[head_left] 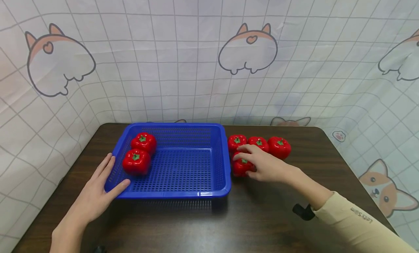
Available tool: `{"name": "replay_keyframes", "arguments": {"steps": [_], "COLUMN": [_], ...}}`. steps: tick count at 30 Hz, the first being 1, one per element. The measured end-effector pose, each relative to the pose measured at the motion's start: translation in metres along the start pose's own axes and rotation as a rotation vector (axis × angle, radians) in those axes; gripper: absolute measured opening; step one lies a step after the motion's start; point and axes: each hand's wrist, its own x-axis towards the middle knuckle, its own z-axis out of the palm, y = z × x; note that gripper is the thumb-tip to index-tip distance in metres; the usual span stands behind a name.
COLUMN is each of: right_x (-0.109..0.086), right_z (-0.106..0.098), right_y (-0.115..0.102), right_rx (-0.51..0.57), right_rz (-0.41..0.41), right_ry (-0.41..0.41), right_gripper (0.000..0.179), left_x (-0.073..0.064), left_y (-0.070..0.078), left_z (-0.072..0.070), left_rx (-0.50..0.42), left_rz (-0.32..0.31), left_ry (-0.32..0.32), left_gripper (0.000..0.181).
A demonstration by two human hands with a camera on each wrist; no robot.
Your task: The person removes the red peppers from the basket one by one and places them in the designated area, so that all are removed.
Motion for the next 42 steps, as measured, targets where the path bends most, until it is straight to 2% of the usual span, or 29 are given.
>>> {"name": "replay_keyframes", "arguments": {"steps": [8, 14, 19, 25, 35, 42], "right_x": [0.003, 0.016, 0.037, 0.068, 0.117, 0.144], "right_z": [-0.019, -0.033, -0.042, -0.049, -0.048, -0.044], "right_y": [-0.004, -0.005, -0.009, -0.022, -0.046, -0.073], "right_rx": [-0.008, -0.006, 0.015, -0.012, -0.063, -0.106], "right_rz": [0.044, -0.006, -0.037, -0.088, -0.154, -0.188], "right_ry": [0.004, 0.030, 0.022, -0.011, -0.107, -0.188], "right_gripper": [0.058, 0.048, 0.038, 0.033, 0.031, 0.034], "left_x": [0.000, -0.001, 0.000, 0.000, 0.000, -0.001], "left_y": [0.001, 0.001, 0.001, 0.001, 0.000, -0.001], "left_z": [-0.001, -0.001, 0.000, -0.001, -0.001, -0.001], "left_rx": [-0.004, -0.012, -0.013, -0.013, -0.023, -0.021], "left_rz": [0.001, 0.011, 0.005, -0.006, -0.001, -0.009], "left_ry": [-0.001, 0.006, -0.001, -0.010, -0.006, -0.016], "left_gripper": [0.090, 0.090, 0.091, 0.091, 0.091, 0.091]}}
